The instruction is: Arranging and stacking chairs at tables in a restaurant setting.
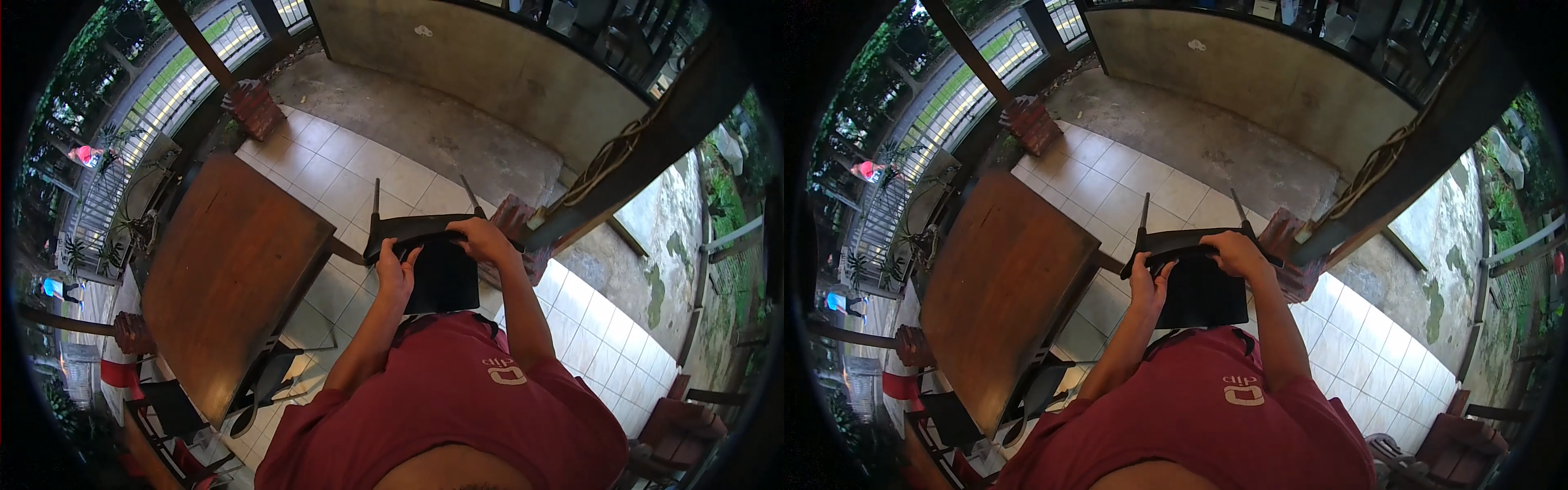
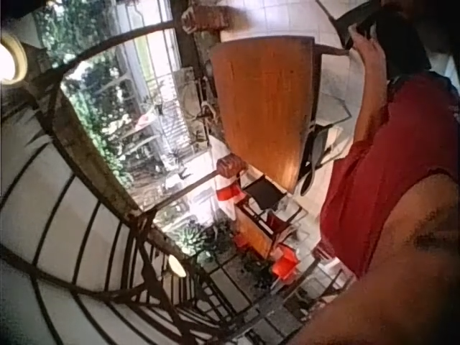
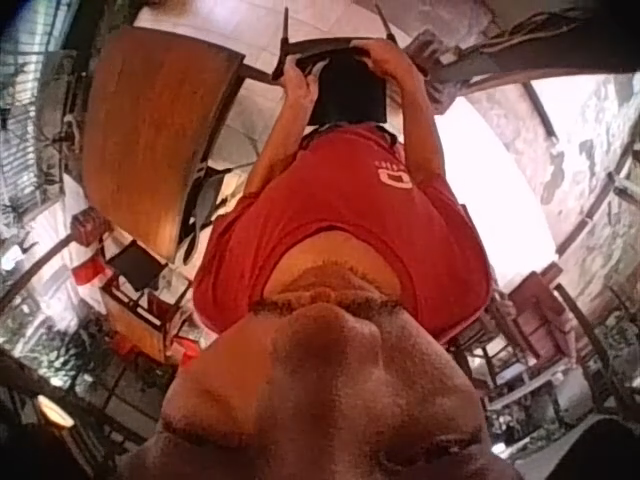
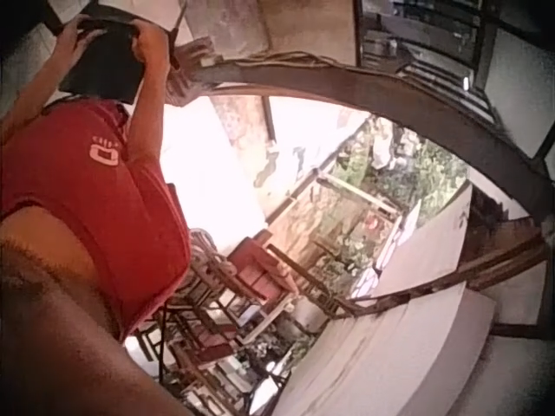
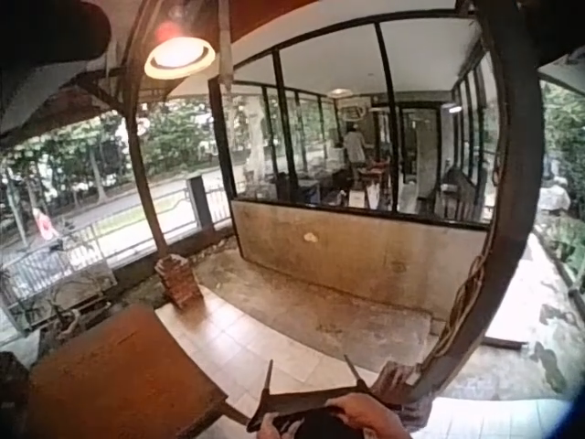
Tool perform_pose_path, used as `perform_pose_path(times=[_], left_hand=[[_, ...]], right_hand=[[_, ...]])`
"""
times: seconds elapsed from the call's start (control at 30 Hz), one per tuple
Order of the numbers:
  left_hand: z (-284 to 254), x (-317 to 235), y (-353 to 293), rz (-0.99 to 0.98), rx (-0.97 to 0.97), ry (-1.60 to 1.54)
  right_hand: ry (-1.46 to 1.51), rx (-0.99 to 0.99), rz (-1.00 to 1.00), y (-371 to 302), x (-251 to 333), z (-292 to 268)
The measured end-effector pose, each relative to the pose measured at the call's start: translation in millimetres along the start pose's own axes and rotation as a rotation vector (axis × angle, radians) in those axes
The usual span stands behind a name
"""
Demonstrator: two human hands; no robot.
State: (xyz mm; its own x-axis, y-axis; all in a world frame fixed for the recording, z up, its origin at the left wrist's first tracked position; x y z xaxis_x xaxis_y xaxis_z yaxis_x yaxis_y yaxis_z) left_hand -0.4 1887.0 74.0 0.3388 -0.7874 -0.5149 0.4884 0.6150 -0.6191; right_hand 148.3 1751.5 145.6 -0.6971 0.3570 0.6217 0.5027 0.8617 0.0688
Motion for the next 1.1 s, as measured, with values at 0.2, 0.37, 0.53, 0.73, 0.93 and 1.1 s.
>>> perform_pose_path(times=[0.2, 0.37, 0.53, 0.73, 0.93, 1.1], left_hand=[[51.0, 8.9, 53.2, -0.027, -0.050, 0.025], [103.1, 10.4, 89.9, 0.015, -0.081, 0.052], [143.9, 1.1, 147.7, -0.001, -0.084, 0.032], [190.9, -14.7, 202.4, -0.090, -0.062, 0.019], [243.3, -40.1, 248.0, -0.075, 0.059, 0.057], [284.9, -52.8, 290.0, -0.081, 0.098, 0.094]], right_hand=[[0.016, 0.010, 0.010, 56.7, -36.8, -35.8], [0.030, 0.022, 0.036, 98.0, -70.2, -56.1], [0.065, -0.003, 0.099, 150.1, -93.1, -71.8], [0.045, -0.029, 0.160, 209.5, -106.3, -88.8], [-0.002, -0.111, 0.203, 264.3, -115.1, -105.2], [0.018, -0.174, 0.213, 308.2, -128.3, -119.5]])
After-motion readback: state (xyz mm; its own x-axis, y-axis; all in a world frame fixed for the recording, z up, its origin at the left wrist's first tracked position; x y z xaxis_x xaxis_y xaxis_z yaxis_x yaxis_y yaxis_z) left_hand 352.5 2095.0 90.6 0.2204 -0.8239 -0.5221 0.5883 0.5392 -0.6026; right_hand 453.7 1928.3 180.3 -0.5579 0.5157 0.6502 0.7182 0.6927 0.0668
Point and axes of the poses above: each hand's wrist, its own y-axis towards the middle knuckle, its own z-axis out of the palm, x = y × z, the point moved 7 cm from there along y, towards the middle knuckle, and after that the axes turned 8 degrees about -x, right-handed, at the moved point
